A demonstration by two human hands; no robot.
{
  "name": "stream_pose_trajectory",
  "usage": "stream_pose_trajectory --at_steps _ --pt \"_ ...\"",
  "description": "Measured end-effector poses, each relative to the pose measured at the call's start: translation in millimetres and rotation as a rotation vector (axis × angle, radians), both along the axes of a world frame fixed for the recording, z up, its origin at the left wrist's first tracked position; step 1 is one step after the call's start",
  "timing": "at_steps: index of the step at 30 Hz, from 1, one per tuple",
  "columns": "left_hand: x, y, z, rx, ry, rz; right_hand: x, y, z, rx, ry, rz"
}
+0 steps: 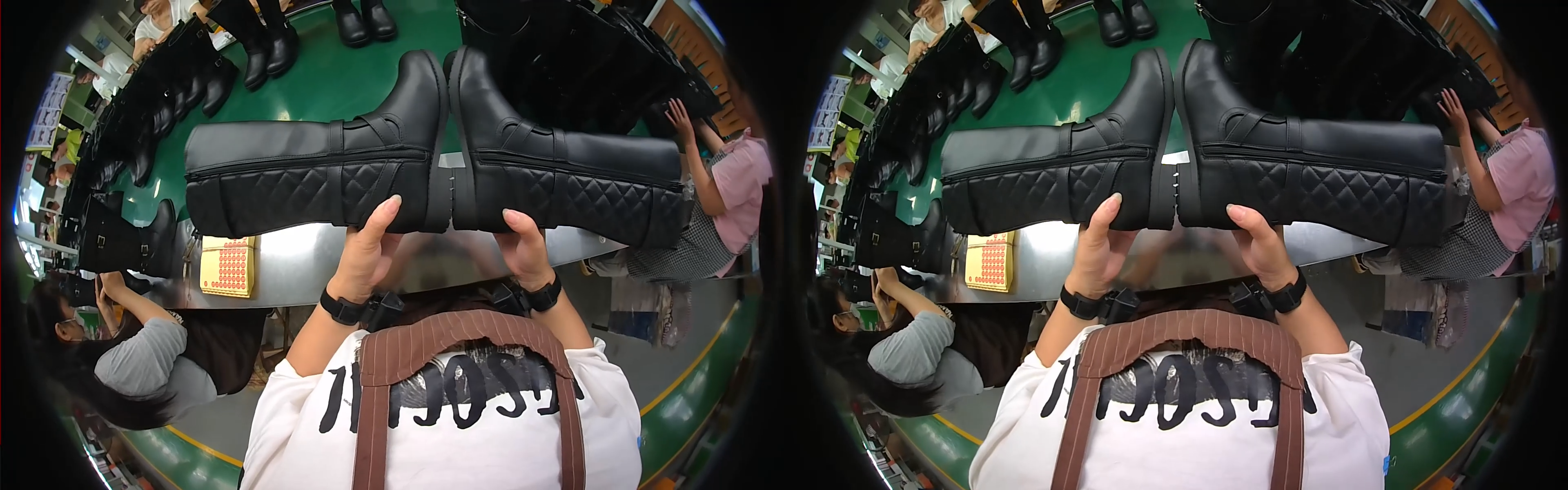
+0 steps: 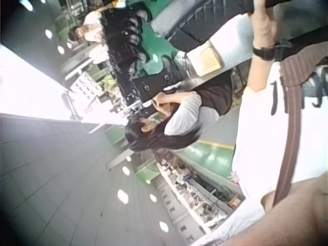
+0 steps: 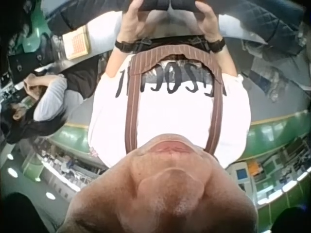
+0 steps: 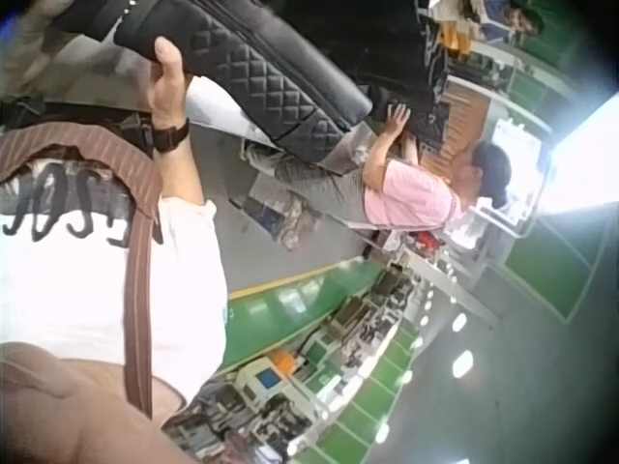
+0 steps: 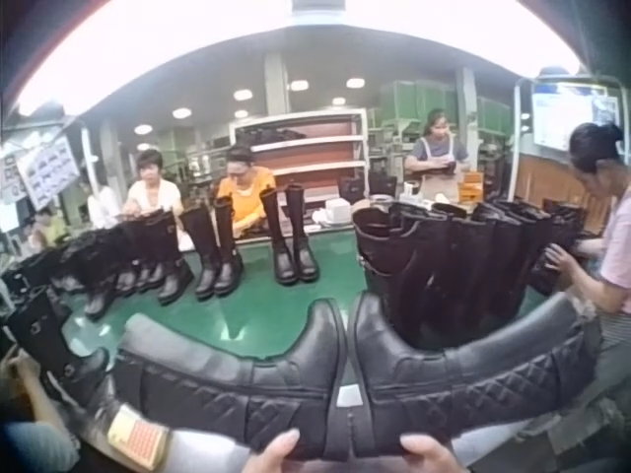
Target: The recorder is inspecting and adjusting zippers on black boots on a conveyor belt in a shoe manufacturing facility.
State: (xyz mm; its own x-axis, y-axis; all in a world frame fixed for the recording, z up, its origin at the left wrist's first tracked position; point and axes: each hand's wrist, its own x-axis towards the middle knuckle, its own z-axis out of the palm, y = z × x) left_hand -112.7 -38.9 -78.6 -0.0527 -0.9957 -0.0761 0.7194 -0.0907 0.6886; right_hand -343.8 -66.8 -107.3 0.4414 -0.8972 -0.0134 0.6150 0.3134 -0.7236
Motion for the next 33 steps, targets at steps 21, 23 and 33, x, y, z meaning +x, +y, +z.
stream_pose_trajectory --at_steps 21,23,33 --pt "11.6 12.0 -9.9 -0.606 -1.105 0.202 23.6 -64.2 13.3 0.039 -0.035 0.100" --pt "11.9 -1.8 -5.9 -0.523 -0.876 0.170 15.1 -58.0 8.3 0.005 -0.073 0.168" --pt "-1.7 -21.4 -32.7 0.033 0.147 -0.145 6.5 -33.2 1.7 -0.073 -0.173 0.258"
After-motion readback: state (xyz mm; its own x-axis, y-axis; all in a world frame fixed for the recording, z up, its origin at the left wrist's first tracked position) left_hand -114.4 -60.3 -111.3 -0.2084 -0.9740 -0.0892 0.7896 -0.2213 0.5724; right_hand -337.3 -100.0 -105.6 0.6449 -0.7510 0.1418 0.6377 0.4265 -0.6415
